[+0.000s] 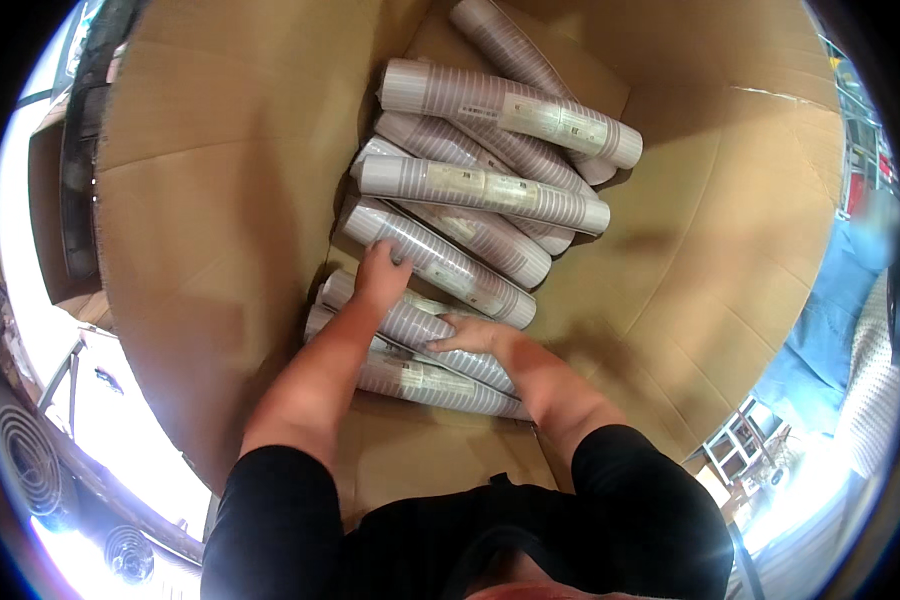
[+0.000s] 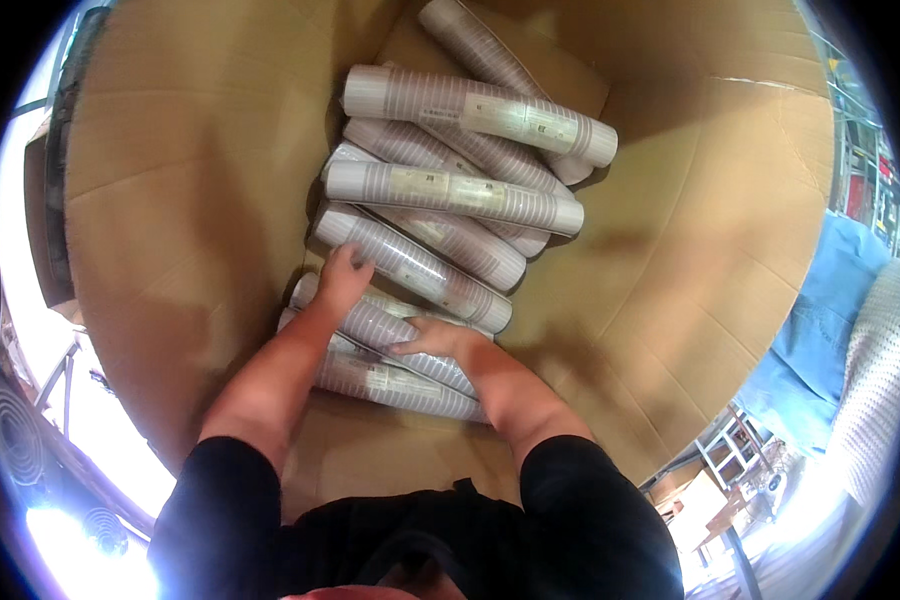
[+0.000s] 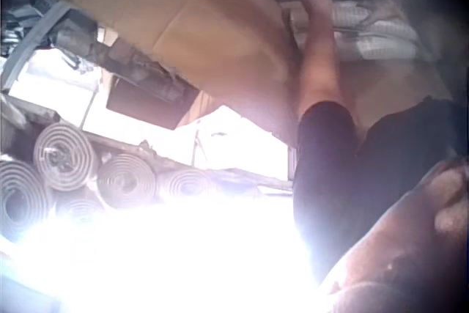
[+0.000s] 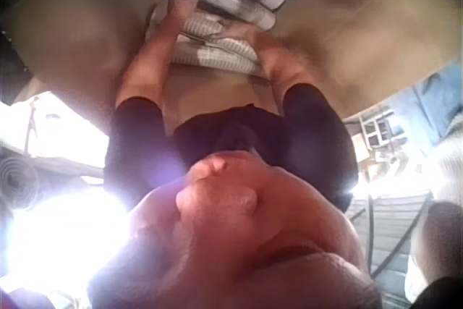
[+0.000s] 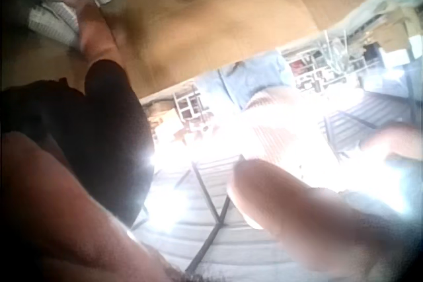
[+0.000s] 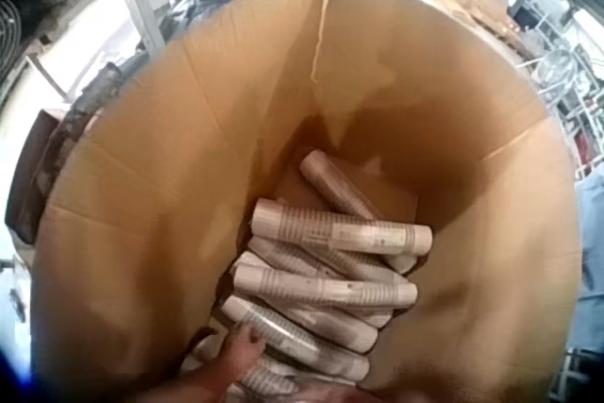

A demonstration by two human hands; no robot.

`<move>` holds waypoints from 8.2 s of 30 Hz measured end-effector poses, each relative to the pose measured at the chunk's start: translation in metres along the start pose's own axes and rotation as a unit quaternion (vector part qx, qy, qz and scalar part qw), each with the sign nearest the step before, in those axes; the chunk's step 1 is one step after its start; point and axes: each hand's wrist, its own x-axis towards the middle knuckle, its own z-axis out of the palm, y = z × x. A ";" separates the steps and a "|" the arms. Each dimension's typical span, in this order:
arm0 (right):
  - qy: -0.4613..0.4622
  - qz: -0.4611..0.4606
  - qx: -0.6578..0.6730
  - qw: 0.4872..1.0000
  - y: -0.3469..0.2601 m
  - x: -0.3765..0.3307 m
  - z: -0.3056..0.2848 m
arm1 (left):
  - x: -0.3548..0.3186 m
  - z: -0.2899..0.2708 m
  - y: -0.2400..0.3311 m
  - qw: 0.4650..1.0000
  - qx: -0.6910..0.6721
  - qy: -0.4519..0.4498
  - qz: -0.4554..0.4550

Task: The person removes plastic wrapping from rolls of material and arranges them in rows on a work table.

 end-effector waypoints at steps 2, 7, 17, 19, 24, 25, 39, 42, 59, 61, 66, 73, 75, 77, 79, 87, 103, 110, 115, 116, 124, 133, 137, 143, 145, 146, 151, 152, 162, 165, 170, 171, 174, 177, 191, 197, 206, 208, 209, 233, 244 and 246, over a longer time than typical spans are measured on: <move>0.015 -0.002 -0.019 1.000 0.004 0.004 0.003 | 0.019 0.016 -0.002 0.991 0.135 0.020 0.006; 0.046 0.035 0.035 0.998 0.013 0.013 0.004 | 0.054 0.016 0.010 0.926 0.320 -0.192 0.049; 0.254 -0.073 -0.153 0.952 0.017 -0.001 0.024 | 0.107 0.051 0.103 0.883 0.333 -0.214 0.254; 0.338 -0.104 -0.180 0.918 0.020 -0.009 0.037 | 0.078 0.038 0.087 0.844 0.328 -0.377 0.193; 0.441 -0.134 -0.167 0.872 0.014 -0.024 0.052 | 0.026 0.019 0.044 0.731 0.365 -0.550 0.171; 0.453 -0.063 -0.136 0.879 0.012 -0.023 0.050 | 0.023 0.024 0.041 0.734 0.353 -0.560 0.152; 0.136 0.187 -0.062 0.971 0.014 0.004 0.003 | 0.024 0.143 -0.022 0.757 -0.287 -0.159 -0.566; 0.154 0.186 -0.064 0.968 0.018 0.007 0.006 | -0.007 0.162 -0.014 0.845 -0.281 -0.231 -0.392; 0.134 0.236 -0.086 0.959 0.035 0.020 0.060 | -0.028 0.192 0.000 0.636 -0.646 -0.223 -0.359; 0.118 0.232 -0.100 0.960 0.044 0.026 0.064 | -0.022 0.198 0.001 0.633 -0.632 -0.213 -0.393; 0.146 0.209 -0.142 0.956 0.053 0.032 0.063 | -0.005 0.194 -0.003 0.645 -0.591 -0.168 -0.454; 0.178 0.191 -0.084 0.962 0.041 0.024 0.061 | 0.007 0.129 0.009 0.924 -0.088 -0.285 -0.238; 0.159 0.188 -0.100 0.964 0.040 0.024 0.059 | 0.008 0.113 0.024 0.936 0.091 -0.316 -0.126; 0.153 0.194 -0.097 0.964 0.042 0.026 0.058 | 0.014 0.101 0.036 0.952 0.182 -0.238 0.057; 0.153 0.206 -0.075 0.964 0.043 0.026 0.059 | 0.025 0.093 0.042 0.930 0.260 -0.126 0.227; 0.181 0.187 -0.102 0.960 0.043 0.027 0.056 | 0.068 0.098 0.027 0.887 0.355 -0.161 0.248; 0.147 0.215 -0.091 0.961 0.060 0.052 0.042 | 0.044 0.067 0.015 0.879 0.368 -0.210 0.221; 0.170 0.182 -0.095 0.964 0.055 0.041 0.045 | -0.035 0.009 0.013 0.816 0.261 -0.511 -0.067; 0.249 0.095 -0.081 0.960 0.055 0.017 0.063 | -0.044 -0.019 0.031 0.825 0.347 -0.446 -0.015; 0.248 0.096 -0.143 0.953 0.060 0.010 0.067 | -0.047 -0.026 0.035 0.822 0.339 -0.458 -0.009; 0.215 0.063 -0.072 0.972 0.094 -0.051 0.082 | -0.082 -0.102 0.070 0.806 0.398 -0.437 -0.026; 0.065 0.148 -0.095 0.982 0.054 -0.133 0.110 | -0.114 -0.185 0.117 0.772 0.474 -0.405 0.125; 0.073 0.147 -0.078 0.983 0.022 -0.168 0.132 | -0.152 -0.222 0.133 0.795 0.461 -0.362 0.157; 0.127 0.131 0.009 0.983 -0.009 -0.211 0.138 | -0.208 -0.255 0.143 0.792 0.401 -0.451 0.094; 0.138 0.130 0.012 0.982 -0.009 -0.210 0.136 | -0.227 -0.260 0.134 0.811 0.380 -0.434 0.094; 0.150 0.139 -0.016 0.979 -0.007 -0.208 0.135 | -0.237 -0.261 0.130 0.819 0.376 -0.423 0.093; 0.201 0.169 -0.109 0.959 -0.007 -0.190 0.127 | -0.248 -0.266 0.116 0.879 0.307 -0.355 0.085; 0.205 0.152 -0.160 0.953 -0.011 -0.190 0.126 | -0.247 -0.268 0.115 0.895 0.283 -0.331 0.091; 0.252 0.066 -0.066 0.963 -0.052 -0.216 0.131 | -0.251 -0.267 0.105 0.934 0.218 -0.205 0.195; 0.261 0.053 -0.152 0.952 -0.042 -0.200 0.128 | -0.251 -0.266 0.107 0.947 0.198 -0.163 0.195; 0.313 0.013 -0.077 0.947 -0.006 -0.178 0.127 | -0.245 -0.265 0.111 0.927 0.274 -0.215 0.142; 0.276 0.019 -0.049 0.960 0.002 -0.178 0.129 | -0.244 -0.265 0.112 0.920 0.283 -0.232 0.138; 0.294 0.049 -0.017 0.954 0.023 -0.184 0.144 | -0.254 -0.266 0.109 0.925 0.279 -0.204 0.158; 0.298 0.098 -0.051 0.948 0.037 -0.192 0.158 | -0.262 -0.267 0.108 0.921 0.282 -0.188 0.194; 0.281 0.117 -0.011 0.952 0.060 -0.199 0.160 | -0.260 -0.268 0.119 0.918 0.298 -0.180 0.190; 0.255 0.127 0.007 0.959 0.047 -0.199 0.152 | -0.258 -0.269 0.123 0.915 0.306 -0.206 0.166; 0.241 0.141 0.006 0.960 0.034 -0.200 0.146 | -0.256 -0.268 0.116 0.923 0.284 -0.176 0.193; 0.244 0.138 -0.008 0.960 0.035 -0.198 0.145 | -0.255 -0.270 0.119 0.925 0.276 -0.176 0.191; 0.249 0.143 -0.009 0.958 0.036 -0.196 0.145 | -0.255 -0.270 0.120 0.926 0.276 -0.178 0.187; 0.287 0.107 -0.005 0.952 0.008 -0.188 0.139 | -0.261 -0.271 0.117 0.947 0.238 -0.148 0.155; 0.274 0.085 0.063 0.956 0.034 -0.188 0.116 | -0.263 -0.282 0.131 0.946 0.235 -0.182 0.128; 0.282 0.080 0.027 0.956 0.037 -0.187 0.113 | -0.265 -0.285 0.134 0.948 0.231 -0.184 0.122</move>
